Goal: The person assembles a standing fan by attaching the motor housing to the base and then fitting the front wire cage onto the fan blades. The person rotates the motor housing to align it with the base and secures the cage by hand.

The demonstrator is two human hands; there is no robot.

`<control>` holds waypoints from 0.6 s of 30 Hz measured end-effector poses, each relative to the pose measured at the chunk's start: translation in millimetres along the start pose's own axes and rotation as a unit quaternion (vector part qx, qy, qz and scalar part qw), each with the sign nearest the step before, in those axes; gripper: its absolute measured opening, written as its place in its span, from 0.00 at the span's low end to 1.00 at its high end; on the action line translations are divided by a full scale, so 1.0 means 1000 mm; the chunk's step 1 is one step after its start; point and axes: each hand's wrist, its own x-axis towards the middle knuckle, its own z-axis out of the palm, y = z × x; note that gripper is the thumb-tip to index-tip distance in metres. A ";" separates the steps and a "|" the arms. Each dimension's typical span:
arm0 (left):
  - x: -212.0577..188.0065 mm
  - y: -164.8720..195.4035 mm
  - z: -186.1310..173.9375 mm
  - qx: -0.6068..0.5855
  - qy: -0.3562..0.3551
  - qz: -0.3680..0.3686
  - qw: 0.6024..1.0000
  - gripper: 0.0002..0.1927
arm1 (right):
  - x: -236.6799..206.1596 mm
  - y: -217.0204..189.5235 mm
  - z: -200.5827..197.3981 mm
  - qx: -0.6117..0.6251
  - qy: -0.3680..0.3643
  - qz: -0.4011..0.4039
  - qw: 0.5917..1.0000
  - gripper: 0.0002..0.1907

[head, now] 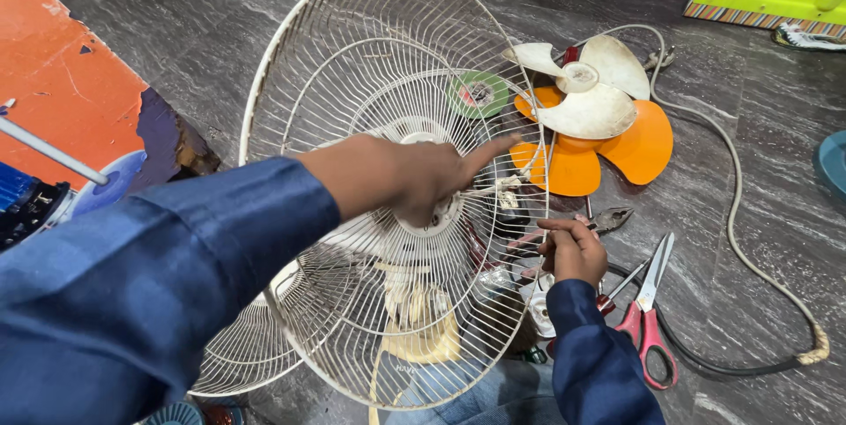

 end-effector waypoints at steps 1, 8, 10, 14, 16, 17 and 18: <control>0.001 0.000 -0.003 -0.047 -0.030 -0.030 0.998 0.70 | 0.000 0.000 -0.001 0.005 -0.003 0.001 1.000 0.13; 0.006 0.008 0.017 0.179 0.182 -0.005 0.967 0.71 | -0.004 0.000 -0.003 0.002 0.003 -0.011 1.000 0.12; 0.003 0.013 0.021 0.246 0.185 0.043 0.951 0.62 | -0.003 -0.001 -0.003 0.001 -0.006 0.000 1.000 0.13; -0.009 0.012 0.001 0.186 0.130 0.102 0.969 0.62 | -0.004 -0.006 0.002 -0.007 -0.015 -0.013 1.000 0.12; -0.013 0.014 -0.013 0.216 0.026 0.114 0.969 0.63 | -0.006 -0.014 0.008 -0.028 -0.036 -0.036 0.998 0.12; -0.015 0.015 -0.016 0.189 -0.003 0.079 0.979 0.63 | -0.008 -0.019 0.013 -0.013 -0.038 -0.030 0.999 0.11; -0.016 0.015 -0.018 0.162 -0.030 0.044 0.985 0.63 | -0.009 -0.025 0.021 0.003 -0.039 -0.025 0.999 0.12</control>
